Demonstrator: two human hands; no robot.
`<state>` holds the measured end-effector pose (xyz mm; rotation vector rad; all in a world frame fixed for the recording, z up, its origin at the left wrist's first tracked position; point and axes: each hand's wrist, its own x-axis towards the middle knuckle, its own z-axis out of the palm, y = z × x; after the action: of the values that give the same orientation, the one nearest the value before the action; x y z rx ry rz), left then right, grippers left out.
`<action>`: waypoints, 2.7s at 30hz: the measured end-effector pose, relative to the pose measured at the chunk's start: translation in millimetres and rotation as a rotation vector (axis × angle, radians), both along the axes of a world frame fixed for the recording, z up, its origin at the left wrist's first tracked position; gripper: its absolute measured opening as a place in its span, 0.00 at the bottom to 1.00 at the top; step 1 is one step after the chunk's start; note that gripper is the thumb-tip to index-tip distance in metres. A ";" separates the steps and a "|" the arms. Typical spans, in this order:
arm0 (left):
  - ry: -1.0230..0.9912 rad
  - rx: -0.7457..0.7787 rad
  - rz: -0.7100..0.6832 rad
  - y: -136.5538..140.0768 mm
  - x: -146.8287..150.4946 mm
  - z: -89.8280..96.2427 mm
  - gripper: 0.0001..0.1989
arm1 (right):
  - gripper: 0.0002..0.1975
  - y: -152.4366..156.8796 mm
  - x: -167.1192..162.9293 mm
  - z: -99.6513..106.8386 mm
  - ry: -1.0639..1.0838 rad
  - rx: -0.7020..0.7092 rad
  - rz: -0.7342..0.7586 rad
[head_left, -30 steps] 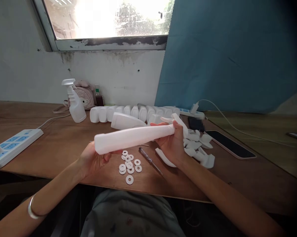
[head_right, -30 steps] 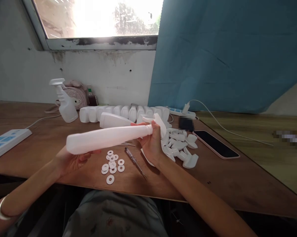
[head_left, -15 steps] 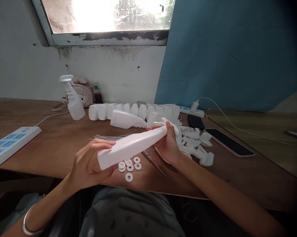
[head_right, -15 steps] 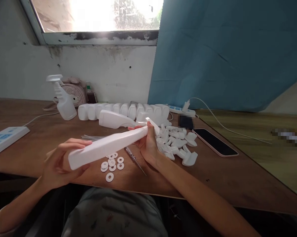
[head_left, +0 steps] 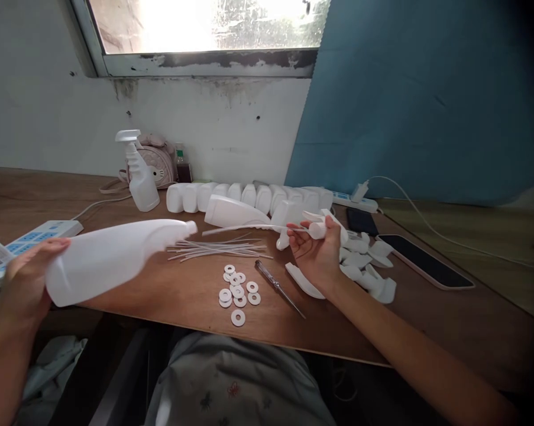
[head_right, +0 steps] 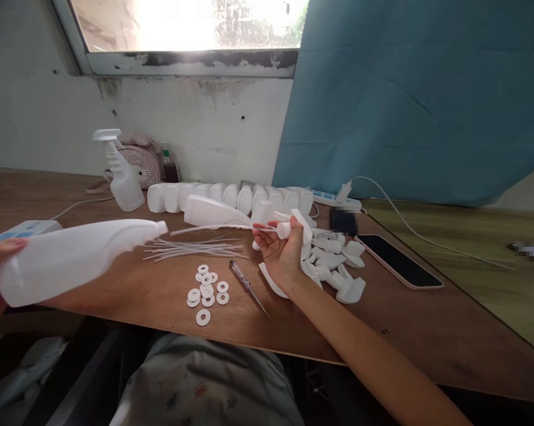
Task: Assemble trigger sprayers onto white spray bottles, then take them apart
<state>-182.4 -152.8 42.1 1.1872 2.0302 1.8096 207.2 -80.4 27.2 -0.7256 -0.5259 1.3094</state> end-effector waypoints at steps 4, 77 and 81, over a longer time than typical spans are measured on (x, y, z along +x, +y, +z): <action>0.131 -0.044 0.364 18.6 -33.3 -5.1 0.16 | 0.19 -0.8 -1.7 -1.8 0.035 0.012 0.013; 0.082 -0.210 -1.502 85.7 177.3 -1.9 0.18 | 0.23 -25.6 -28.6 -26.5 -0.569 0.105 0.758; -0.002 -0.257 -1.554 78.7 181.1 -9.5 0.18 | 0.23 -25.2 -27.4 -27.7 -0.641 0.187 0.712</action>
<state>-1.3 -74.0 32.6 1.7811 0.6493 0.6904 179.8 -105.6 -0.5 -0.8324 -1.5082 1.6328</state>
